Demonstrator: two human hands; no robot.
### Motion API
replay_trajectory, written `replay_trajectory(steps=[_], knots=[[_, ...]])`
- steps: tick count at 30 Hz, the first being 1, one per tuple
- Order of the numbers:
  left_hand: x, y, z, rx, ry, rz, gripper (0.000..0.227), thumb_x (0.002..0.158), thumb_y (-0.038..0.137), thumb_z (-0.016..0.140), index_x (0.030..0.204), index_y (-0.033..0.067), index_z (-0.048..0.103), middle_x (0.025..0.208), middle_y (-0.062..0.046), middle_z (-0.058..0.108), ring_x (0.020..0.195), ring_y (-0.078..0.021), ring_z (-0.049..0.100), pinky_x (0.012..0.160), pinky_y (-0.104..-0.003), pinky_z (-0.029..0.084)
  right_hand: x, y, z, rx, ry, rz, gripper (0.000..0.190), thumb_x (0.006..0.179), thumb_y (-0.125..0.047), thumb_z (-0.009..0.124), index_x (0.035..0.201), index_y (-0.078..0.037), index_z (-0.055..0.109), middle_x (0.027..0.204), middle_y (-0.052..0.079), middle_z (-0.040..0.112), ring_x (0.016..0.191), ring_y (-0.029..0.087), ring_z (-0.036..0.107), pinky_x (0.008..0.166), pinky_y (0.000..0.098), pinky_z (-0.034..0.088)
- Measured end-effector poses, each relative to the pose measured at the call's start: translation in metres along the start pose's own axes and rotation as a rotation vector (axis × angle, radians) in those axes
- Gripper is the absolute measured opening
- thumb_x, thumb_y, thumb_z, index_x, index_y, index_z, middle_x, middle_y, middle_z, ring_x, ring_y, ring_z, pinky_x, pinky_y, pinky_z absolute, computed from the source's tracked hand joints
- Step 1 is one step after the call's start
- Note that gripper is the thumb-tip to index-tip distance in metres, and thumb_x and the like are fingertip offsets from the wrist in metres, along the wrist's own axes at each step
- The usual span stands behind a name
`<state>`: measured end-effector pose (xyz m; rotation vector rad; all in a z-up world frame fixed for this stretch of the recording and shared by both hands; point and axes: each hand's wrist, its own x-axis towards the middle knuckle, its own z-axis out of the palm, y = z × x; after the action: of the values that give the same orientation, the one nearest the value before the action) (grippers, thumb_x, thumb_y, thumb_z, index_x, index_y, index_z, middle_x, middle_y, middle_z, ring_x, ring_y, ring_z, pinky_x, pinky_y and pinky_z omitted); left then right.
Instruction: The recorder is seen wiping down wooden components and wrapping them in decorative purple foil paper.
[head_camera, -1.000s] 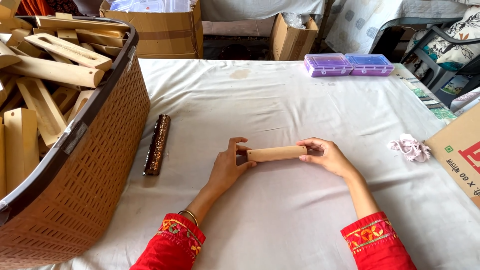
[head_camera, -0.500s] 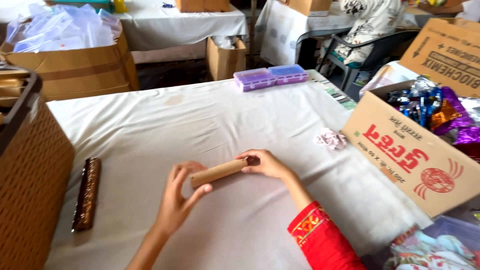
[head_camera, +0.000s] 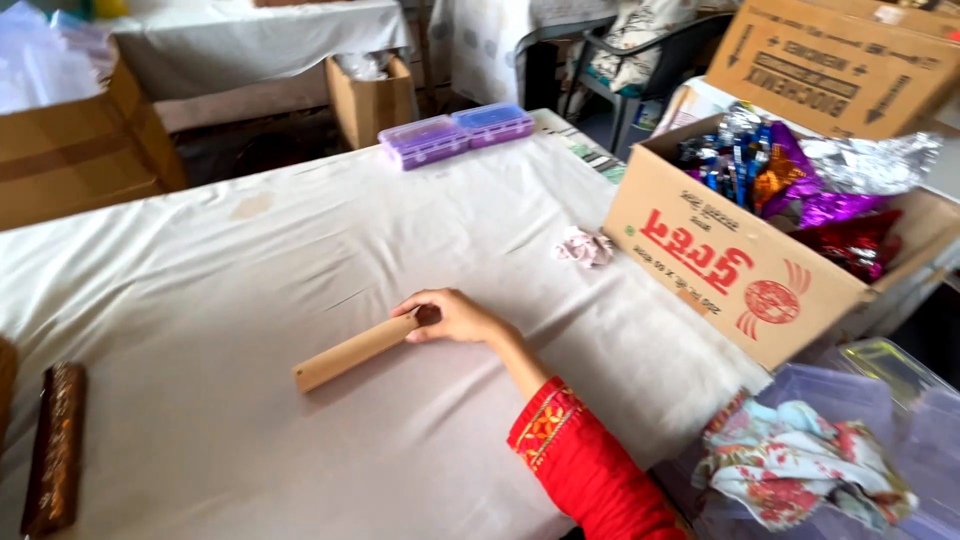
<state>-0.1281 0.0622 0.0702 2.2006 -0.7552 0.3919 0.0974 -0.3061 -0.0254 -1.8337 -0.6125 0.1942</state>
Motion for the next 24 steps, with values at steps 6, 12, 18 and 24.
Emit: replay_trajectory(steps=[6,12,18,24], knots=[[0.075,-0.068,0.032,0.263,0.011,0.112,0.058,0.083,0.053,0.065,0.131,0.0209,0.068,0.144,-0.007,0.063,0.137,-0.0319,0.058,0.107,-0.051,0.046,-0.004,-0.002,-0.002,-0.101,0.017,-0.016,0.046,0.082,-0.011,0.085,0.126,-0.008,0.072,0.119,0.001,0.074,0.098,0.01,0.068,0.092,0.0292,0.058],[0.095,-0.171,0.084,0.669,-0.012,-0.223,0.071,0.073,0.06,0.075,0.137,0.0303,0.065,0.143,-0.002,0.061,0.134,-0.0261,0.056,0.104,-0.043,0.048,0.005,0.001,-0.005,-0.155,0.023,-0.066,0.047,0.081,-0.011,0.086,0.126,-0.009,0.073,0.113,0.003,0.075,0.099,0.011,0.067,0.091,0.0287,0.056],[0.088,-0.206,0.131,0.305,-0.063,-0.427,0.077,0.07,0.053,0.082,0.138,0.0248,0.061,0.132,0.0,0.067,0.121,-0.0194,0.064,0.1,-0.037,0.052,0.002,0.008,-0.003,-0.093,-0.012,-0.002,0.047,0.081,-0.013,0.085,0.126,-0.009,0.073,0.11,0.003,0.075,0.098,0.012,0.068,0.091,0.0288,0.056],[0.088,-0.175,0.133,0.3,-0.057,-0.484,0.06,0.074,0.048,0.08,0.131,0.0331,0.07,0.122,0.007,0.075,0.105,-0.0125,0.074,0.094,-0.03,0.06,-0.002,-0.005,0.001,-0.109,-0.027,-0.007,0.048,0.08,-0.012,0.085,0.126,-0.009,0.073,0.113,0.003,0.074,0.096,0.012,0.067,0.09,0.03,0.057]])
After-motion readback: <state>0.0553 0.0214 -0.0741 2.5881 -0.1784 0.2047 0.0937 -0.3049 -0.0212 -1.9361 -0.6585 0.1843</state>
